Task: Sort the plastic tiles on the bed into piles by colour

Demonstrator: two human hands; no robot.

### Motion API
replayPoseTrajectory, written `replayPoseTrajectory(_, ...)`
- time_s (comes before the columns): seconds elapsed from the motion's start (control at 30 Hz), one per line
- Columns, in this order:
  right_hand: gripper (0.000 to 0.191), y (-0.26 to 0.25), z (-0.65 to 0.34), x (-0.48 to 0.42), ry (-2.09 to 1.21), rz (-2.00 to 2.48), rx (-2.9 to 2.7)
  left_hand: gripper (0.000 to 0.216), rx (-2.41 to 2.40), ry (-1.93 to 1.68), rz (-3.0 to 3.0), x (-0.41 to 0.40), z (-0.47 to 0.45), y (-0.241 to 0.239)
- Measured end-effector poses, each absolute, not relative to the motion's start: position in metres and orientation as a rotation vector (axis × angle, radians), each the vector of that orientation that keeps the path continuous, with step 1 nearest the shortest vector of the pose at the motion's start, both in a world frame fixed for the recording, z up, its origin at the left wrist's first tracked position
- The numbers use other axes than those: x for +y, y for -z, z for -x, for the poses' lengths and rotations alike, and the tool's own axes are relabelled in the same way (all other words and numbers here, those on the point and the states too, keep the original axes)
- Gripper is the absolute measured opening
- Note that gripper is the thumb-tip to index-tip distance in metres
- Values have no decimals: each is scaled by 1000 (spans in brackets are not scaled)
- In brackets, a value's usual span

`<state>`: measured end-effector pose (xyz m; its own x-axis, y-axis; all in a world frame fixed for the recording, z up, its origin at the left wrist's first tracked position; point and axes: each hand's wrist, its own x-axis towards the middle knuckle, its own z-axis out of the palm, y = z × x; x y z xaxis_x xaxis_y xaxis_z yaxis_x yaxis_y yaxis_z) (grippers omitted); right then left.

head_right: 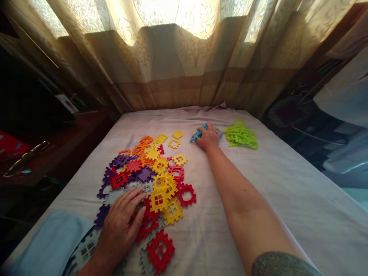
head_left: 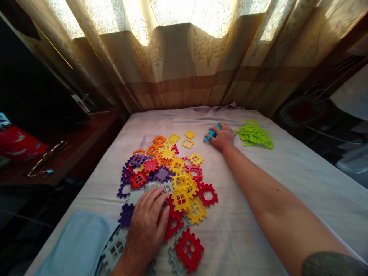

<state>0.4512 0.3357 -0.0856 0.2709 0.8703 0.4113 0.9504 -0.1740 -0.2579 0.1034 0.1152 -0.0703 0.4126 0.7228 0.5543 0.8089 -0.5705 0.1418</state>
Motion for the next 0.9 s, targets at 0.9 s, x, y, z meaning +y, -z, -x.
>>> replayPoseTrajectory(0.9, 40, 63, -460, 321, 278, 2247, -1603, 27, -1433, 911, 2532, 114, -108, 70)
